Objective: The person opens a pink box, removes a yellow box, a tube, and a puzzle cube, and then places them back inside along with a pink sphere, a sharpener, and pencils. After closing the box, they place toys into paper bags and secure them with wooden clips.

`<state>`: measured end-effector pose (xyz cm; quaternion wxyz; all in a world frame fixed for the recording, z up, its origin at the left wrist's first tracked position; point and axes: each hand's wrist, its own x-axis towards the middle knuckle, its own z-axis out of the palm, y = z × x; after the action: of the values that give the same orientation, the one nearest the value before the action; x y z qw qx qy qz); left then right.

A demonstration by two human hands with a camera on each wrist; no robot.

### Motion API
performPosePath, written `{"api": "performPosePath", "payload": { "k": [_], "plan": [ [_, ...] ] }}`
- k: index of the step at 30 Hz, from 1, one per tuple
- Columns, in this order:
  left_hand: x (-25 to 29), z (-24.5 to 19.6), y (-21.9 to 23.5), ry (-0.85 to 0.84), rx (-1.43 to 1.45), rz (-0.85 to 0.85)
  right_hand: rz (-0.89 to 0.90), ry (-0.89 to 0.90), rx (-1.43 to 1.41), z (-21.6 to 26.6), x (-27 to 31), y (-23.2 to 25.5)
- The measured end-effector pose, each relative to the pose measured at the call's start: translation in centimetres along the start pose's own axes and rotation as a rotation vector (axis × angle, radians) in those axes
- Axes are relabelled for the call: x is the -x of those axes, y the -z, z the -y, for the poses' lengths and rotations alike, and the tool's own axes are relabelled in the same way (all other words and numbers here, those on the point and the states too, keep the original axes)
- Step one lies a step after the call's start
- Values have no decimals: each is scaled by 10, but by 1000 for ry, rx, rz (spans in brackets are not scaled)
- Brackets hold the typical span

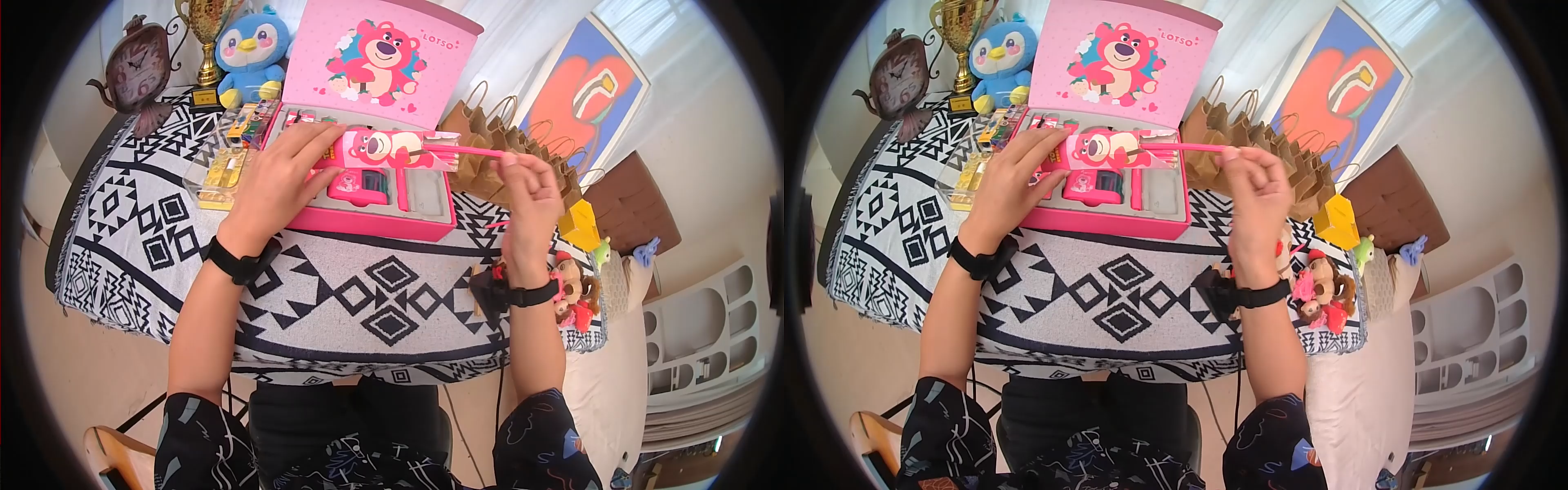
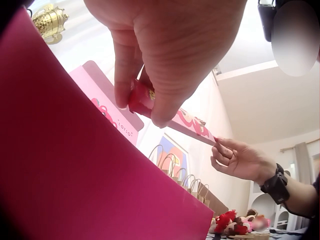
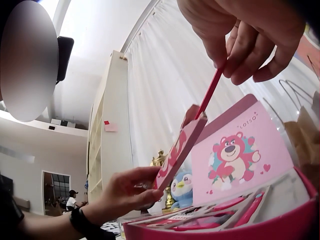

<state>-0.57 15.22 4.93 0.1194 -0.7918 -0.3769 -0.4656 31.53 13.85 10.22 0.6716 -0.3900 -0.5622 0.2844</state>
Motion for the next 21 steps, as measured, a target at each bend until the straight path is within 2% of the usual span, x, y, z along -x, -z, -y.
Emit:
{"api": "performPosePath", "payload": {
  "k": [6, 9, 11, 12, 14, 15, 17, 21],
  "plan": [
    [2, -3, -1, 44, 57, 48, 150, -97, 74, -17, 11, -30],
    [2, -1, -2, 34, 45, 29, 158, -38, 213, -17, -6, -14],
    [2, 0, -2, 26, 36, 11, 196, -10, 426, -21, -33, 17],
    [2, 1, -2, 12, 22, -4, 200, -11, 431, -21, -42, 32],
    [2, 0, -1, 28, 34, 5, 503, 92, 1275, -22, -53, 51],
    [1, 0, -1, 40, 44, 17, 503, 93, 1278, -32, -53, 58],
    [2, -1, -2, 41, 40, 18, 835, 120, 1890, -57, -47, 73],
    [2, -1, -2, 45, 46, 20, 929, 211, 2031, -93, -25, 70]
  ]
}}
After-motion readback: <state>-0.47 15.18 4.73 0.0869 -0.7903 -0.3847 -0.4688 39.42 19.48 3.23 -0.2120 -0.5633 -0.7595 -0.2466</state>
